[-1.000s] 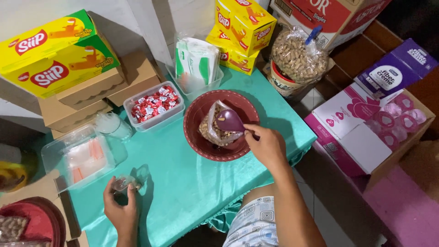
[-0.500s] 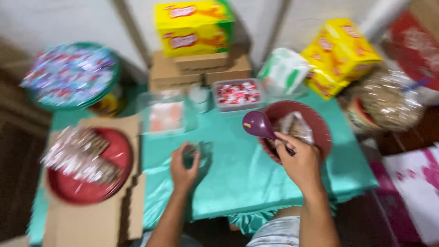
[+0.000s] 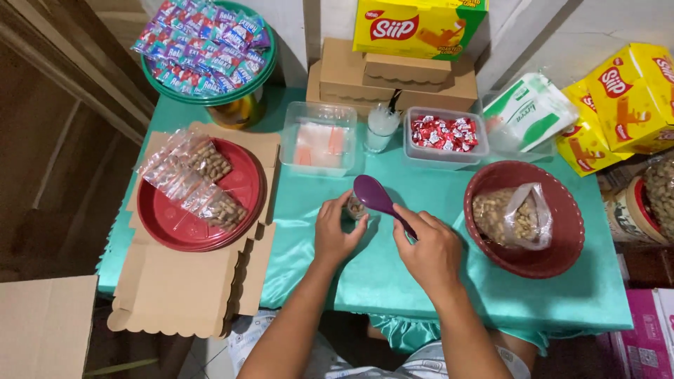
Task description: The person is using a spoon to scoop peanuts from a bowl into small plastic bags and then sealing the bags by hand.
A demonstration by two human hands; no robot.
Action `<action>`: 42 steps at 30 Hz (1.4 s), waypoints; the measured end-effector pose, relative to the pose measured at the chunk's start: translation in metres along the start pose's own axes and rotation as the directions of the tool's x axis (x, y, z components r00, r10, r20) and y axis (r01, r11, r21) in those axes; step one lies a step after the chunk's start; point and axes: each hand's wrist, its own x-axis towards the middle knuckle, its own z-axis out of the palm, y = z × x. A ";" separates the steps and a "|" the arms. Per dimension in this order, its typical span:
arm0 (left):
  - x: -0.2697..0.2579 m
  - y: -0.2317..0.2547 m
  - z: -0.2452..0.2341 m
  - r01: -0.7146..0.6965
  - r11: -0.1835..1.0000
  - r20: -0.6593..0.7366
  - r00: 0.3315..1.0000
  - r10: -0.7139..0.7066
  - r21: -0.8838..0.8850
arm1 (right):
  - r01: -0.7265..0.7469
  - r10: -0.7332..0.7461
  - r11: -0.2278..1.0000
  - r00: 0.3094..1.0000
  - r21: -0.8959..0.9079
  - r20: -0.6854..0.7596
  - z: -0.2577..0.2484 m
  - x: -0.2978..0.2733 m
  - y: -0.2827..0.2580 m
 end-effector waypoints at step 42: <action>0.002 0.025 0.004 0.279 0.956 0.078 0.955 -0.286 0.087 | -0.677 0.678 0.731 0.704 -0.088 0.210 -0.114 -0.036 0.205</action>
